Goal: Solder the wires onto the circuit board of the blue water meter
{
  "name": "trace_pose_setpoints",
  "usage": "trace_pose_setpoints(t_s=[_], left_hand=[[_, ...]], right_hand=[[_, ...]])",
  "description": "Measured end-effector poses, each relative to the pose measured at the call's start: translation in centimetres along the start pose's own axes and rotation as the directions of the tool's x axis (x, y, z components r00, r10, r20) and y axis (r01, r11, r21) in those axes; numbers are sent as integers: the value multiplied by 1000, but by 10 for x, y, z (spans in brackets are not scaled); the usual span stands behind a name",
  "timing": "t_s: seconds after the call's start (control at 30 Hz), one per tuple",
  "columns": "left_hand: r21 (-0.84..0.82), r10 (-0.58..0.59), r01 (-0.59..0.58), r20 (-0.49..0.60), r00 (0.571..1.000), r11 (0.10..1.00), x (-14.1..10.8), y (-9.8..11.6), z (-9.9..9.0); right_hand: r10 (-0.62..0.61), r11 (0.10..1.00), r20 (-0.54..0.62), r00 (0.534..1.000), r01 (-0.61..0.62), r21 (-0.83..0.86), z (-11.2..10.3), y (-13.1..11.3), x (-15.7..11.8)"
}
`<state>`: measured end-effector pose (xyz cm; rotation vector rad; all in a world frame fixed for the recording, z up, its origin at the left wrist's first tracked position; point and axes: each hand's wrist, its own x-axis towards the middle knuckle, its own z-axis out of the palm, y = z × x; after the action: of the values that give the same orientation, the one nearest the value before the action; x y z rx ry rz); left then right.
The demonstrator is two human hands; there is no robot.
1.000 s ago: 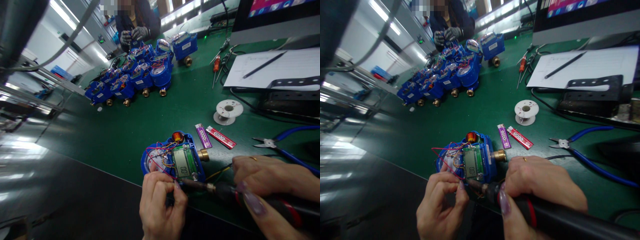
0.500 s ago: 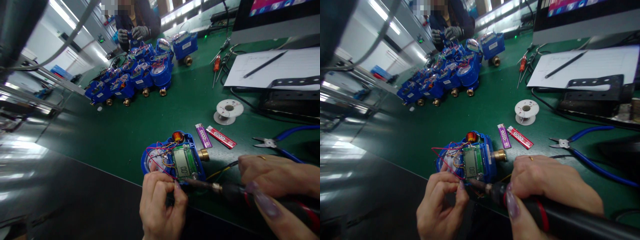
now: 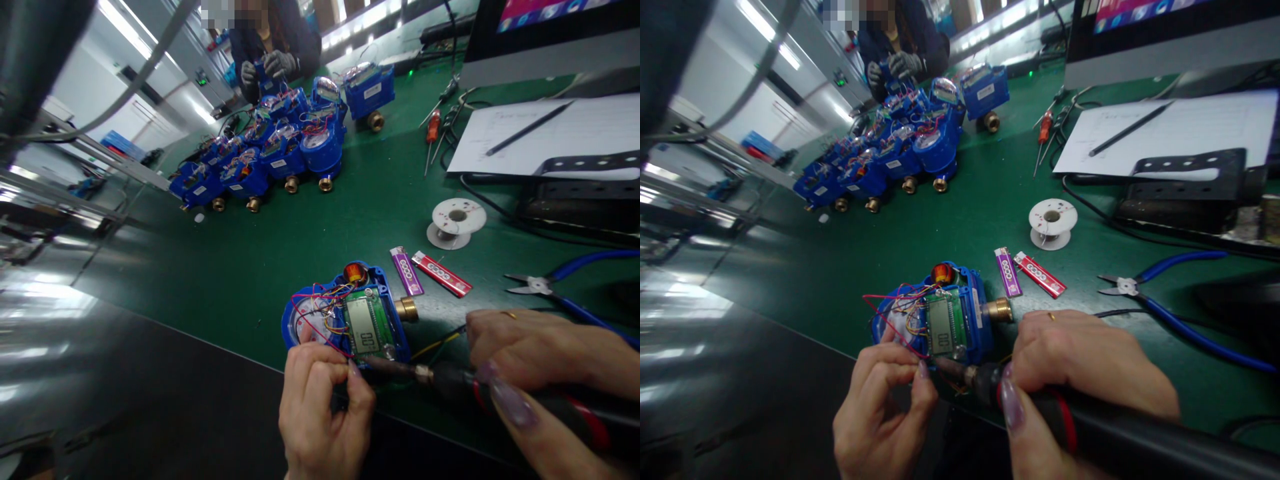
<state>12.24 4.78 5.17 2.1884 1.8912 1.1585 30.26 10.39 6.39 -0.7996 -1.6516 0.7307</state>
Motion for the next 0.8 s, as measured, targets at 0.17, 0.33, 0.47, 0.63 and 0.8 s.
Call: trace_pose_setpoints(t_s=[0.17, 0.33, 0.47, 0.63, 0.8], left_hand=[[4, 3, -3, 9, 1000, 1000, -1, 1, -2], [-1, 8, -8, 15, 1000, 1000, 0, 1, -2], [2, 12, -12, 15, 1000, 1000, 0, 0, -1], [11, 11, -12, 13, 1000, 1000, 0, -2, -1], [19, -1, 0, 6, 1000, 1000, 1, -1, -1]], right_hand=[[37, 999, -65, 997, -37, -1, 4, -4, 1], [55, 998, -70, 996, -56, -5, 7, -5, 2], [101, 995, -135, 986, -100, 17, 11, -4, -1], [178, 983, -206, 962, -164, 82, 13, -5, -6], [157, 988, -212, 965, -151, 42, 11, -5, -6]])
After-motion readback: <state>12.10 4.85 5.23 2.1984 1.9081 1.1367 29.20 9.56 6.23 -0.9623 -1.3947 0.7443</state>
